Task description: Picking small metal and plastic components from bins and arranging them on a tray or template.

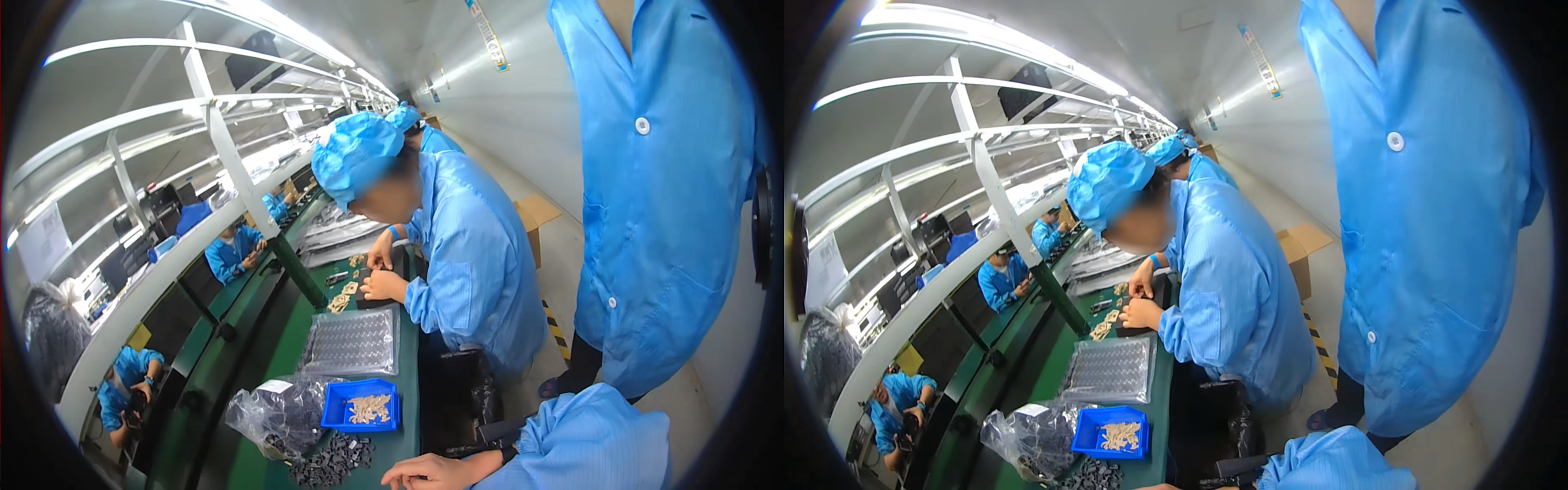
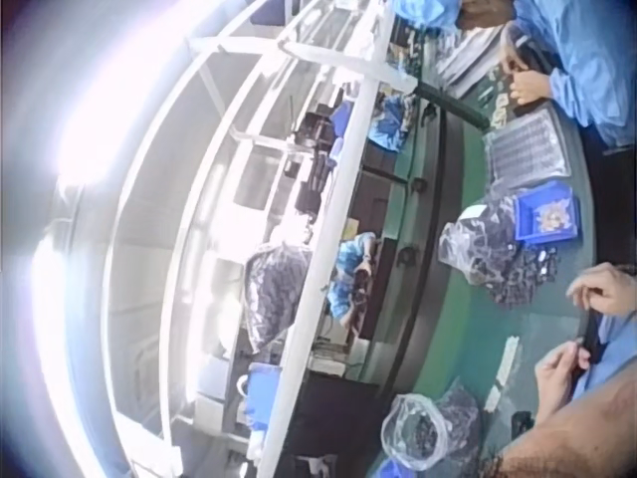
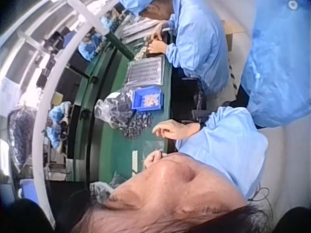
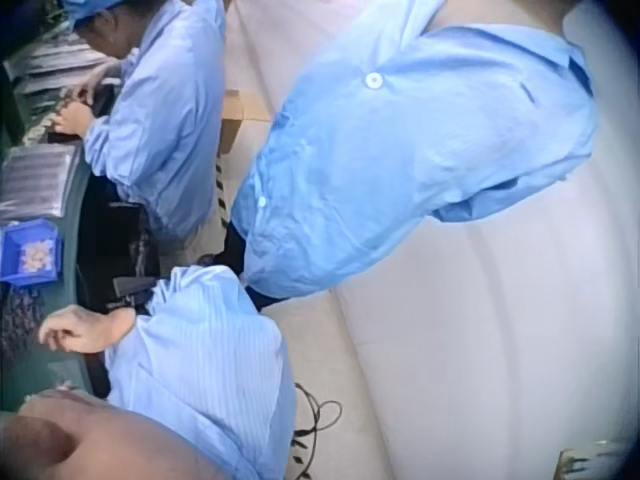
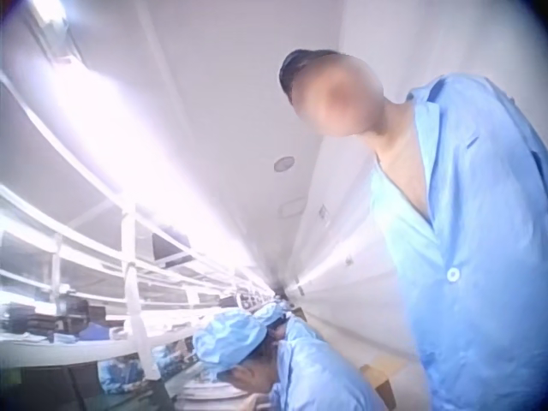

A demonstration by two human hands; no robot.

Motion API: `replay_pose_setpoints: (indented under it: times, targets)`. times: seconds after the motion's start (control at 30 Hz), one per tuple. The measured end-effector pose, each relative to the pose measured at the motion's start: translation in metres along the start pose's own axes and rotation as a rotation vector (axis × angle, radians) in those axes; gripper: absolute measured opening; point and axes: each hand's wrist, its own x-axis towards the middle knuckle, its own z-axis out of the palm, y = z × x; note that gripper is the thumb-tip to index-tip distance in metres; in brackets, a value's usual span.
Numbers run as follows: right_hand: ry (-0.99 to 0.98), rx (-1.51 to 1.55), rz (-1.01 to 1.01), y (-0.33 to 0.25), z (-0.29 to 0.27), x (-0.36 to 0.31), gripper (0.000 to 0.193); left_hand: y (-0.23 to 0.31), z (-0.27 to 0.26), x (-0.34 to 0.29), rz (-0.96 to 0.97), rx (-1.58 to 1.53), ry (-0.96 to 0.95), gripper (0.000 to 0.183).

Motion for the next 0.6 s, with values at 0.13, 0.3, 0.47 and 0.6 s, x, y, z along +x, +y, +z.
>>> replay_pose_setpoints:
  times: [0.13, 0.3, 0.47, 0.6]
  targets:
    - [-0.045, 0.009, -0.06, 0.007, 0.005, 0.003, 0.024, -0.003, -0.003, 0.0, 0.034, -0.042, 0.003, 0.024]
    - [-0.069, -0.007, -0.147, 0.016, 0.011, 0.006, 0.018, -0.008, -0.011, 0.003, 0.047, -0.039, 0.001, 0.025]
    - [-0.066, 0.009, -0.1, 0.012, 0.015, 0.005, 0.019, -0.009, -0.012, 0.002, 0.09, -0.044, -0.01, 0.024]
    - [-0.186, 0.069, 0.082, 0.03, 0.013, -0.002, 0.022, -0.009, -0.013, -0.001, 0.047, -0.065, 0.032, 0.023]
